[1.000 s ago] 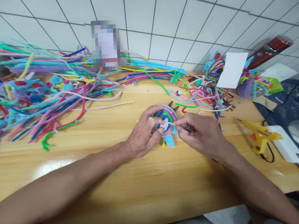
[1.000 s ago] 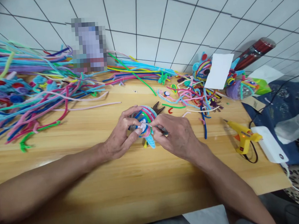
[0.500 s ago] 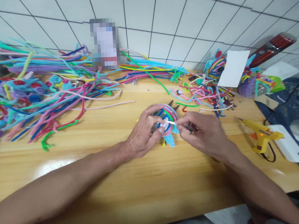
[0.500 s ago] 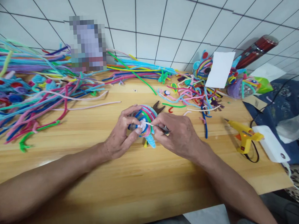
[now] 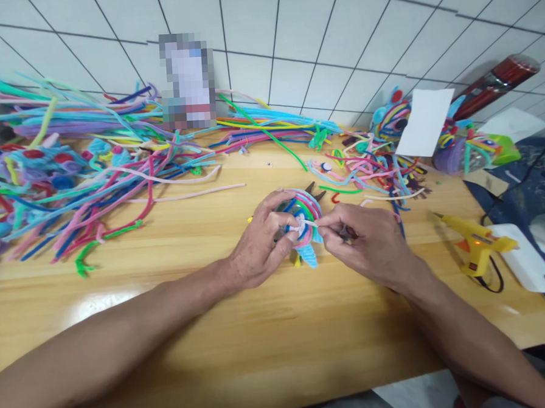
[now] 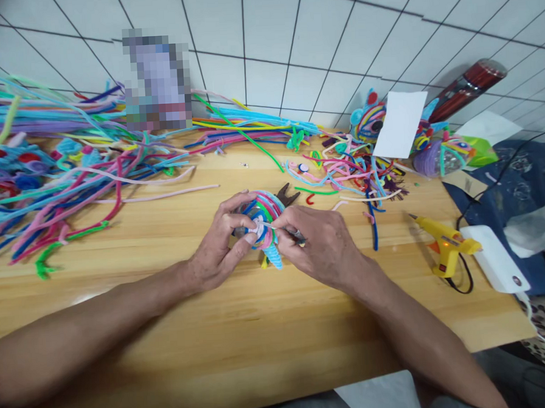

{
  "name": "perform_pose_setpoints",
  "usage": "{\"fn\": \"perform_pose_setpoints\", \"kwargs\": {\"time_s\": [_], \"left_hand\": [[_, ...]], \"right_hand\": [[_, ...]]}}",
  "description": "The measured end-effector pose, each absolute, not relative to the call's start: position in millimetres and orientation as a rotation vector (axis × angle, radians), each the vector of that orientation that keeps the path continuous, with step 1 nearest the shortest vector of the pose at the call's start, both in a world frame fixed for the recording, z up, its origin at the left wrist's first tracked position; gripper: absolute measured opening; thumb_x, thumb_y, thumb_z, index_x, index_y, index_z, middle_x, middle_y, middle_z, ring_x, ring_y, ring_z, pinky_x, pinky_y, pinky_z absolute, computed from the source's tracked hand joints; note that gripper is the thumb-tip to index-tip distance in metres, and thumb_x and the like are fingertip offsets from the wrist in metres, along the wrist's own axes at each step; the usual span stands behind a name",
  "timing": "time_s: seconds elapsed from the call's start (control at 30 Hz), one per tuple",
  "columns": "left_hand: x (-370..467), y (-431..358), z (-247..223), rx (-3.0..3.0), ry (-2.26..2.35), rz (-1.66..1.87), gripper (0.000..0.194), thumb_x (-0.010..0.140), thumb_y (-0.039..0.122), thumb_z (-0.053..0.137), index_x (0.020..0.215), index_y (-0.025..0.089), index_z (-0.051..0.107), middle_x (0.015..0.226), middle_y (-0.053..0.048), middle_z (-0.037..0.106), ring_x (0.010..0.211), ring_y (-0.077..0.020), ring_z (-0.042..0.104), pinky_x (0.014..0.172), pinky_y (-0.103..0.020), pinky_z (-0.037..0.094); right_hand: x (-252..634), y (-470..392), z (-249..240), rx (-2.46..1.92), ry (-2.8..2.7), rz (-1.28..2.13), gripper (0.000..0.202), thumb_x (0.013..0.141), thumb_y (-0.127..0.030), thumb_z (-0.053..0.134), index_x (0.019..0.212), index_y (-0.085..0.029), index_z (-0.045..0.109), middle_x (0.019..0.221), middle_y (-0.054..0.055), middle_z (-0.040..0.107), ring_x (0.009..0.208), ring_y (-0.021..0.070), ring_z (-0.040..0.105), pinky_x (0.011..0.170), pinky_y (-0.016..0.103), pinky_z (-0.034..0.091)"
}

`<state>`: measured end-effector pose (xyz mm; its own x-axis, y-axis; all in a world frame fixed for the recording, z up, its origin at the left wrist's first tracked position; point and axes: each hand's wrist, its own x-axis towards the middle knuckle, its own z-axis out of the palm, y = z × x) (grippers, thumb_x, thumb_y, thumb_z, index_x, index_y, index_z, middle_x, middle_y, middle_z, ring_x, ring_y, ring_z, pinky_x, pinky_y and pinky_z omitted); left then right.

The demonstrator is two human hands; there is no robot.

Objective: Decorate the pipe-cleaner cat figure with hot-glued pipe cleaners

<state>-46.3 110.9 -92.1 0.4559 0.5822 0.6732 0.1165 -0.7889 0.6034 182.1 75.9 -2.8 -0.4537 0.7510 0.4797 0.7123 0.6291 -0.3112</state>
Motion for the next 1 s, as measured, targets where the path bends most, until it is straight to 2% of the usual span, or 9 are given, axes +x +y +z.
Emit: {"fn": "perform_pose_setpoints", "kwargs": {"time_s": [0.27, 0.53, 0.7, 1.0], "left_hand": [[-46.2, 112.2, -93.1, 2.255, 0.565, 1.313, 0.024, 0.111, 0.025, 0.055, 0.134, 0.027, 0.05, 0.157, -0.018, 0.053, 0.155, -0.0299, 0.048, 0.124, -0.063, 0.048], [-45.6, 113.4, -92.5, 2.252, 0.529, 1.34, 0.025, 0.108, 0.017, 0.058, 0.132, 0.024, 0.053, 0.156, -0.02, 0.054, 0.155, -0.0279, 0.049, 0.128, -0.062, 0.045], [-46.0, 111.7, -91.2, 2.25, 0.545, 1.322, 0.023, 0.109, 0.02, 0.058, 0.132, 0.025, 0.053, 0.157, -0.019, 0.053, 0.156, -0.0285, 0.048, 0.125, -0.06, 0.048], [-44.0, 110.9, -90.8, 2.143, 0.542, 1.342, 0.025, 0.109, 0.022, 0.06, 0.13, 0.023, 0.047, 0.154, -0.021, 0.057, 0.154, -0.029, 0.051, 0.126, -0.063, 0.045]], "right_hand": [[182.0, 75.0, -2.2, -1.162, -2.274, 0.06, 0.015, 0.093, -0.012, 0.064, 0.092, -0.027, 0.067, 0.067, -0.005, 0.069, 0.05, 0.0117, 0.056, 0.052, 0.028, 0.038], [179.3, 73.6, -3.5, -1.159, -2.229, 0.071, 0.015, 0.094, -0.012, 0.063, 0.095, -0.026, 0.068, 0.071, -0.005, 0.072, 0.051, 0.0108, 0.056, 0.051, 0.029, 0.036], [179.1, 73.8, -4.4, -1.165, -2.262, 0.026, 0.016, 0.092, -0.012, 0.063, 0.095, -0.027, 0.067, 0.071, -0.004, 0.073, 0.052, 0.012, 0.058, 0.053, 0.029, 0.038], [179.8, 75.0, -6.7, -1.178, -2.244, 0.131, 0.014, 0.092, -0.012, 0.063, 0.092, -0.025, 0.069, 0.068, -0.005, 0.069, 0.051, 0.0106, 0.055, 0.052, 0.027, 0.036]]}}
